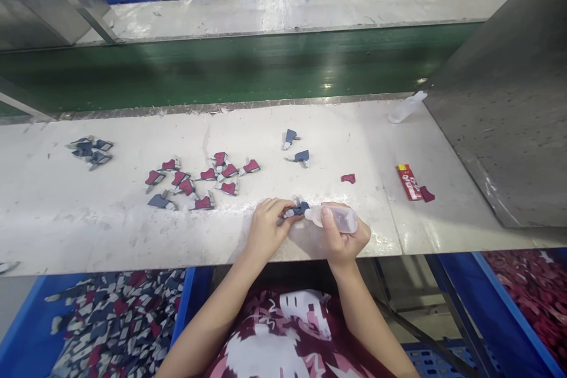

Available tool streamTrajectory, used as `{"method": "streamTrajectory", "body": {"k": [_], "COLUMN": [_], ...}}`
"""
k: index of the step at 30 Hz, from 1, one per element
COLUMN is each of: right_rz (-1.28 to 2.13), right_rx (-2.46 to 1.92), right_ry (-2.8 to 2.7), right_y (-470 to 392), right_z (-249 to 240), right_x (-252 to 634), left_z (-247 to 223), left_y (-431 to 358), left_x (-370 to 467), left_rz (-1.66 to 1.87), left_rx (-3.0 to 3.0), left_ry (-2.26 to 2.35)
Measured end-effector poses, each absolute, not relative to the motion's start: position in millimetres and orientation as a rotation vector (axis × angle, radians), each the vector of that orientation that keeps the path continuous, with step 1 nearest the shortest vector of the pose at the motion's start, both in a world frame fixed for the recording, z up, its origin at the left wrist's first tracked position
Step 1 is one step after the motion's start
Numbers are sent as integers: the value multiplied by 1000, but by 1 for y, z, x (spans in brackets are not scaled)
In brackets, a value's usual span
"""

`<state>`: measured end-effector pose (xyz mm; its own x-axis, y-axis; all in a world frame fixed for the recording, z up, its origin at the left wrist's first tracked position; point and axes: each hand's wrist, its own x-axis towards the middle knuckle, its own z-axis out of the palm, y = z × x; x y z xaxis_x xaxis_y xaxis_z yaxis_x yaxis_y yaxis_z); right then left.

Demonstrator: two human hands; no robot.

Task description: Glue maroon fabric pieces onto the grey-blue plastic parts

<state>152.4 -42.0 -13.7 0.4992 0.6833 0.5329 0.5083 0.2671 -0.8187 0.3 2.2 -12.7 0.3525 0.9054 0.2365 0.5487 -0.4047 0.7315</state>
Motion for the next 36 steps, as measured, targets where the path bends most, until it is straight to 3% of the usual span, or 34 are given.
{"method": "streamTrajectory", "body": {"k": [9, 17, 21, 27, 31, 36], "right_rz": [245, 120, 147, -506, -218, -55], "right_rx": [-1459, -1468, -1584, -1671, -1668, -1851], "right_ry": [-582, -532, -626, -919, -1549, -1600], "right_y": [-39, -21, -20, -31, -19, 2], "right_z": [-16, -29, -32, -17, -14, -27], "right_x": [192, 269, 269, 251, 242, 237], "left_z": [-12, -12, -10, -11, -12, -11], "left_y": [2, 1, 2, 2, 2, 1], "left_x": [0, -2, -1, -3, -5, -7], "left_rz": [824, 857, 858, 847, 851, 904], "left_rx": [2037, 1877, 1910, 1917, 1843, 1713], "left_ry": [1299, 1351, 1364, 1366, 1346, 1330]}}
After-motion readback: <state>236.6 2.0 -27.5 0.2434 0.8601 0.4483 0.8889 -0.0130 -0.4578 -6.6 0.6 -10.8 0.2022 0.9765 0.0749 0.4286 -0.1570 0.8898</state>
